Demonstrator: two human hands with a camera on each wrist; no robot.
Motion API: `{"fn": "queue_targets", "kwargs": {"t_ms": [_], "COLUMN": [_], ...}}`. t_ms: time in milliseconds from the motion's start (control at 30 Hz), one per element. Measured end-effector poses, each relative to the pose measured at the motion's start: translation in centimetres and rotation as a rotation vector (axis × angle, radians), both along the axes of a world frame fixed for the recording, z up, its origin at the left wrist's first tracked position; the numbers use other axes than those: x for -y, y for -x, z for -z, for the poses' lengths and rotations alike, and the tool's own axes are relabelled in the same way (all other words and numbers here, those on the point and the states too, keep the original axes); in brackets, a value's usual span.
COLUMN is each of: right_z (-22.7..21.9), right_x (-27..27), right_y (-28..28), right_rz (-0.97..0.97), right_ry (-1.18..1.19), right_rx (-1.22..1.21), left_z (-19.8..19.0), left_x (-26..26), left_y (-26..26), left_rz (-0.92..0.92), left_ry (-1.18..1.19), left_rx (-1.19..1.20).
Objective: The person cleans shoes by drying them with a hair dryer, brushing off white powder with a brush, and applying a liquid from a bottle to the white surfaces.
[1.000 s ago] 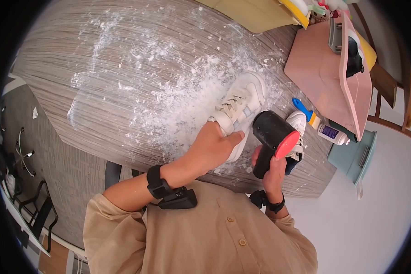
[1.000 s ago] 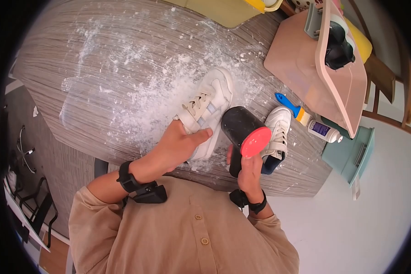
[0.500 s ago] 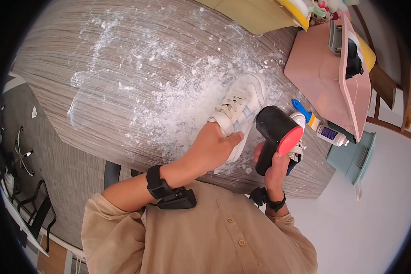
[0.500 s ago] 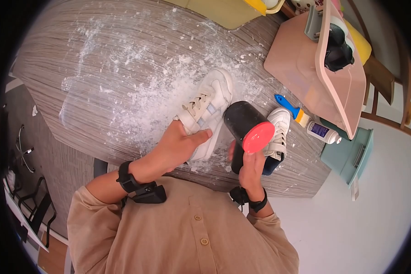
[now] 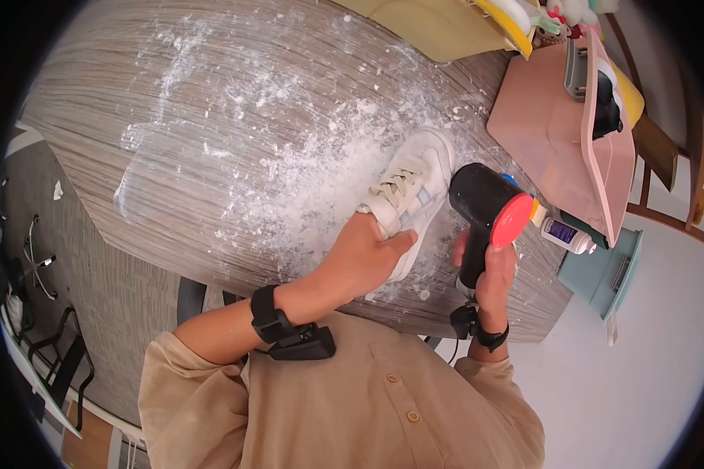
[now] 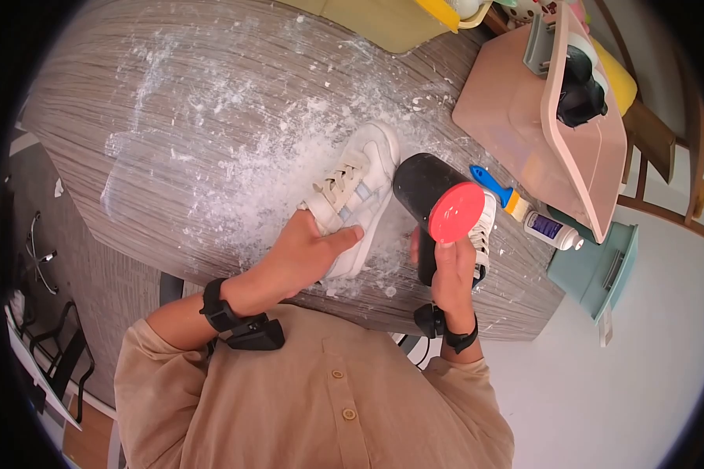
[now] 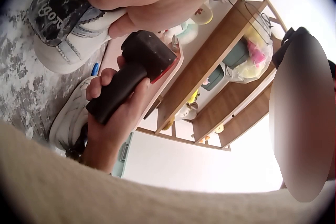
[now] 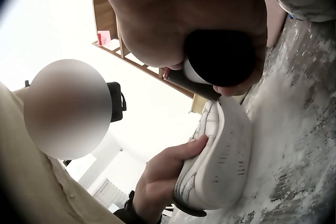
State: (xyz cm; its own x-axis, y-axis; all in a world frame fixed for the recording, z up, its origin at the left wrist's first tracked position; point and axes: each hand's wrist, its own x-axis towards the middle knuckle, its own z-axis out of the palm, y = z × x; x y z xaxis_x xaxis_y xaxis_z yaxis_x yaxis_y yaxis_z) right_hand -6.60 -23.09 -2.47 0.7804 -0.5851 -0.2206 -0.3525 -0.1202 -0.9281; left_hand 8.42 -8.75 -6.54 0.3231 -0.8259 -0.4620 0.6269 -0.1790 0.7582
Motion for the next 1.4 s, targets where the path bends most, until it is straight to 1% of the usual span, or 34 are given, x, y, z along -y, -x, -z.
{"fn": "queue_targets", "kwargs": {"t_ms": [100, 200, 300, 400, 500, 600, 700, 800, 900, 1000, 1100, 1200, 1300, 1400], "right_z": [-0.1, -0.3, -0.4, -1.0, -0.9, -1.3, -1.7, -1.3, -1.6, -1.6, -1.9, -2.7, -4.5, -5.2], "right_x": [0.3, 0.3, 0.7, 1.2, 1.7, 2.1, 2.1, 1.5, 1.0, 0.9, 0.8, 0.5, 0.3, 1.0], "right_y": [-0.5, -0.7, -0.4, -0.3, -0.2, -0.2, 0.3, 1.4, 1.4, 1.5, 1.3, 0.2, -1.4, -2.6], "right_rz": [0.02, 0.029, -0.003, -0.033, -0.079, -0.133, -0.115, -0.123, -0.139, -0.132, -0.082, -0.017, 0.008, -0.006], "right_ry": [0.012, 0.022, 0.042, 0.11, 0.334, 0.391, 0.303, 0.357, 0.401, 0.385, 0.401, 0.353, 0.238, 0.182], "right_rx": [-0.005, -0.02, -0.037, -0.097, -0.15, -0.147, -0.16, -0.159, -0.171, -0.168, -0.168, -0.174, -0.259, -0.306], "left_z": [-0.5, -0.5, -0.1, -0.1, -0.3, -0.5, -0.6, -0.3, -0.4, -1.4, -0.7, -0.3, 0.1, 0.3], "left_x": [0.0, 0.0, 0.0, 0.0, 0.0, 0.1, -0.4, -1.0, -1.1, -1.0, -1.1, -1.1, -1.0, -1.0], "left_y": [-0.3, -0.2, -0.1, 0.0, -0.2, -0.7, -1.6, -1.7, -2.0, -2.1, -1.5, -1.2, -0.8, -0.5], "left_rz": [-0.004, -0.002, 0.009, 0.0, 0.03, 0.092, 0.154, 0.14, 0.219, 0.24, 0.207, 0.246, 0.243, 0.242], "left_ry": [-0.025, -0.03, -0.019, -0.023, -0.018, -0.035, -0.001, 0.068, 0.057, 0.019, 0.021, -0.017, -0.024, -0.02], "left_rx": [0.019, -0.011, 0.032, 0.023, 0.074, 0.096, 0.116, 0.138, 0.132, 0.222, 0.317, 0.339, 0.382, 0.42]}}
